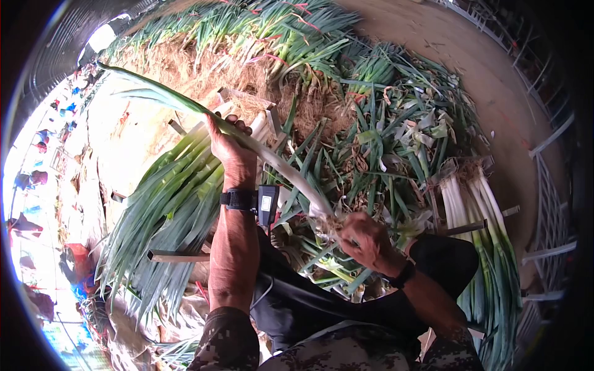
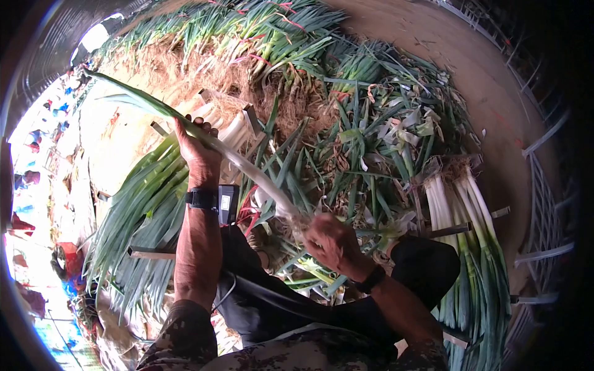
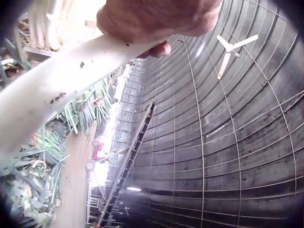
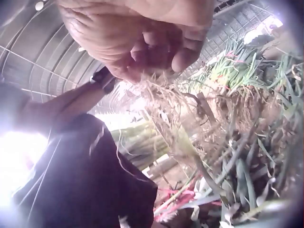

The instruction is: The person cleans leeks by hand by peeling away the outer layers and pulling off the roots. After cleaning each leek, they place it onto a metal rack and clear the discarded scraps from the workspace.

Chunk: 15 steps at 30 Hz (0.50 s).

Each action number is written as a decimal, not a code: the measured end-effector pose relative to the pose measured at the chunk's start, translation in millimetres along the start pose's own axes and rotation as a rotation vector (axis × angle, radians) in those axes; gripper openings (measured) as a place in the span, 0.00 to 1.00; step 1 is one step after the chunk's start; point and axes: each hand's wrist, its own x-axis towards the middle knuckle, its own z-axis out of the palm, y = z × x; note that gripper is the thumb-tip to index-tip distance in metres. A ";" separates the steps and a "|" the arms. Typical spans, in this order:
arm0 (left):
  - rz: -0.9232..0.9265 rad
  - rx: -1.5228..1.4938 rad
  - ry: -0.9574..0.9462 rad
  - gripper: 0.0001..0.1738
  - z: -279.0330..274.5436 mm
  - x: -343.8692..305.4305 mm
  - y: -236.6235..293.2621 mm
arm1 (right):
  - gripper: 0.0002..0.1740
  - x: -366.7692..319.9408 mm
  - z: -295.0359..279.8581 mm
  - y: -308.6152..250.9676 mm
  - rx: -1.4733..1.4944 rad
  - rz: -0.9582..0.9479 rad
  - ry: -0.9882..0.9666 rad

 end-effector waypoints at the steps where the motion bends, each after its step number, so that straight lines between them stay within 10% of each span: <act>1: 0.023 0.002 0.013 0.23 -0.4 0.4 0.4 | 0.10 -23.0 8.8 14.0 -0.121 0.064 -0.181; 5: 0.031 -0.014 0.041 0.23 7.6 -7.4 5.7 | 0.21 -44.0 10.2 11.9 0.137 0.507 -0.585; 15: -0.076 -0.106 -0.018 0.25 -0.1 -8.3 -10.0 | 0.31 11.0 66.0 14.1 1.170 0.853 -0.116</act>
